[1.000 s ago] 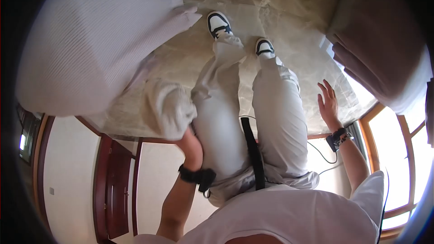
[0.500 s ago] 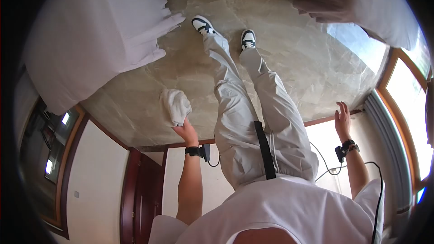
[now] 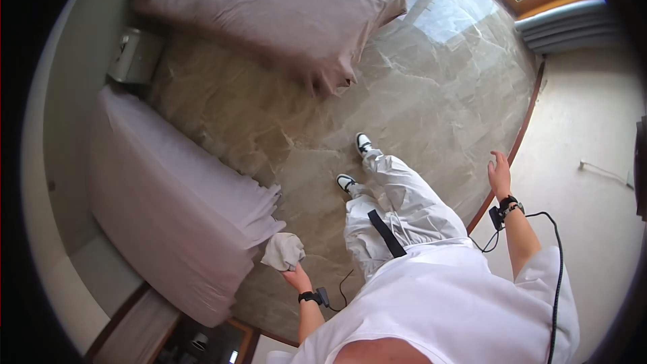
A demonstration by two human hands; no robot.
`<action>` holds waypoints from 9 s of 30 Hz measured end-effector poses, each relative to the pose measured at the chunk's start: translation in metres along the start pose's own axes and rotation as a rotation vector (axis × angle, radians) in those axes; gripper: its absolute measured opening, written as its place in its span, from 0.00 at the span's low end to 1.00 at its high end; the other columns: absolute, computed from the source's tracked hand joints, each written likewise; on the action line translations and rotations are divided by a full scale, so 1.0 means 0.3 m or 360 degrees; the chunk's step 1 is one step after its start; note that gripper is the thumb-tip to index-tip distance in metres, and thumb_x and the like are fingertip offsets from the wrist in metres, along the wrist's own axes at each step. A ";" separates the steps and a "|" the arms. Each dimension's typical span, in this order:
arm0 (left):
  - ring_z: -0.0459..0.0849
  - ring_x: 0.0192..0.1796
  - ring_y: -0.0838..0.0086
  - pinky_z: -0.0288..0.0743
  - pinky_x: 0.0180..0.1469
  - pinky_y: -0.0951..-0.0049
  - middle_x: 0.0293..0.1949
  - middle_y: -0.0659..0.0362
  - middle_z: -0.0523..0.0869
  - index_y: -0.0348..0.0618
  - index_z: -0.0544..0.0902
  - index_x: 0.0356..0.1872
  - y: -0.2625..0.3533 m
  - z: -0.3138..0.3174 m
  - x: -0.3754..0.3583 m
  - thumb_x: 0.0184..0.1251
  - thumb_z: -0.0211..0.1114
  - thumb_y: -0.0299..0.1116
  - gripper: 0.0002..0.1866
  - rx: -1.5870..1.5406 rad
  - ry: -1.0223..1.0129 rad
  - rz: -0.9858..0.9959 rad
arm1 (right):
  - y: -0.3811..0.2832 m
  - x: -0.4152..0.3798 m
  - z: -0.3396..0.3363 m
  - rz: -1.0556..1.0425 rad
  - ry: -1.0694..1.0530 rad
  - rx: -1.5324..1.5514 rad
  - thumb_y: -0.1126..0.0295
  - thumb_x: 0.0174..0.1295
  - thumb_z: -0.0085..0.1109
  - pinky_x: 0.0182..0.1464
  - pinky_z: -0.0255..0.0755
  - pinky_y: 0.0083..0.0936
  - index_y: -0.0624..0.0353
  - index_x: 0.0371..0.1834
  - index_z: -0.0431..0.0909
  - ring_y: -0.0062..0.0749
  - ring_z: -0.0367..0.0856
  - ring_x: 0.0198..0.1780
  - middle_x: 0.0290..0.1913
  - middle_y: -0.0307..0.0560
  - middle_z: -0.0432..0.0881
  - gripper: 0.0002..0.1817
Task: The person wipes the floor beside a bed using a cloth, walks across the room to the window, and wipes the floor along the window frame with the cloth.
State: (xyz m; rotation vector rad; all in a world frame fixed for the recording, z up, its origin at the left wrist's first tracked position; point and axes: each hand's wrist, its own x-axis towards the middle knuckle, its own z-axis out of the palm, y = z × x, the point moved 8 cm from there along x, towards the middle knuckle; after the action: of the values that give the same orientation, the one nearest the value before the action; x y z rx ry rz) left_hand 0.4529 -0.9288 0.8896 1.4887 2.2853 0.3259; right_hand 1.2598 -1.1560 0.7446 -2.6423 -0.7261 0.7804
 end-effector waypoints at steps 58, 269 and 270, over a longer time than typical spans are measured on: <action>0.82 0.67 0.38 0.77 0.66 0.46 0.65 0.35 0.83 0.39 0.66 0.74 4.682 3.702 -1.197 0.62 0.74 0.48 0.43 0.1049 -0.0733 0.0131 | 2.702 4.360 -1.411 0.1269 -0.0139 0.1747 0.72 0.75 0.47 0.30 0.74 0.20 0.52 0.59 0.82 0.20 0.81 0.32 0.36 0.37 0.84 0.16; 0.60 0.85 0.45 0.60 0.79 0.43 0.85 0.49 0.63 0.61 0.62 0.85 7.122 6.349 5.685 0.82 0.53 0.45 0.33 0.0589 0.0002 0.0846 | -3.260 9.250 0.964 -0.1692 -0.0089 -0.0964 0.64 0.69 0.63 0.73 0.74 0.42 0.61 0.82 0.65 0.50 0.66 0.81 0.84 0.56 0.63 0.38; 0.60 0.85 0.45 0.60 0.79 0.43 0.85 0.49 0.63 0.61 0.62 0.85 7.135 6.346 5.726 0.82 0.53 0.45 0.33 0.0602 0.0002 0.0856 | -3.264 9.261 0.964 -0.1693 -0.0106 -0.0956 0.65 0.69 0.63 0.73 0.74 0.42 0.60 0.82 0.65 0.49 0.65 0.81 0.84 0.56 0.63 0.38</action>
State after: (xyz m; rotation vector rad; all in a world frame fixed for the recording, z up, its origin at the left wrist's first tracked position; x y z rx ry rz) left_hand 2.4405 1.4772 -0.3008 2.2906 1.9834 0.0320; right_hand 2.7361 1.1997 -0.2719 -2.0827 -2.3600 0.3380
